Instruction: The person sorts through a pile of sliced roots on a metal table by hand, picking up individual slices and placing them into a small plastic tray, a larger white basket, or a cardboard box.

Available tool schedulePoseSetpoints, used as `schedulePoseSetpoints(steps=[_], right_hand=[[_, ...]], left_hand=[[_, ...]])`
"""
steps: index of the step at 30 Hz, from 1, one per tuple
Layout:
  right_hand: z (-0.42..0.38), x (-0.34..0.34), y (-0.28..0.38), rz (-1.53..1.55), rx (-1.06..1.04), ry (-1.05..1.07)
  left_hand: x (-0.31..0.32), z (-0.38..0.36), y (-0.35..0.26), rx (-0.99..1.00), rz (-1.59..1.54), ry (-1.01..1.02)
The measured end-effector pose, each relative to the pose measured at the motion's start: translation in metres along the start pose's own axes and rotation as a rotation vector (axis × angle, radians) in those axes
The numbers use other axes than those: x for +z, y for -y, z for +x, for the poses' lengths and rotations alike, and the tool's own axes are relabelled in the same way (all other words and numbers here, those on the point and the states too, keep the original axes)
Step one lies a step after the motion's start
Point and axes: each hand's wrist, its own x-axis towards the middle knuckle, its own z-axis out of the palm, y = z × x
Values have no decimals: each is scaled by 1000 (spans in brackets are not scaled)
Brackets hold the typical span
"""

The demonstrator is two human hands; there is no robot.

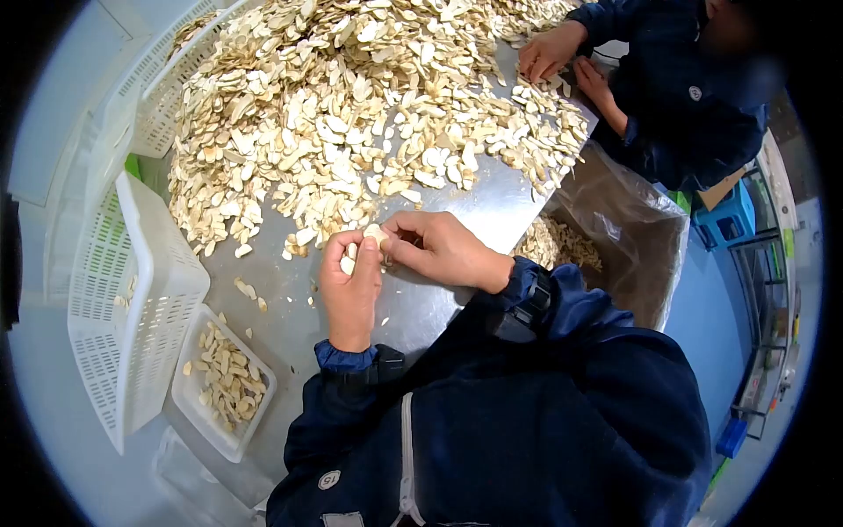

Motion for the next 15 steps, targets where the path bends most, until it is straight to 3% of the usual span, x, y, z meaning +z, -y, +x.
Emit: schedulePoseSetpoints(steps=[2,9,15], right_hand=[[2,-2,5,-92,23,11],[2,6,-6,170,18,-12],[4,2,-6,40,44,17]], left_hand=[[0,-1,0,3,7,-10],[1,-1,-19,-101,-147,-30],[2,0,-12,-85,-139,-18]])
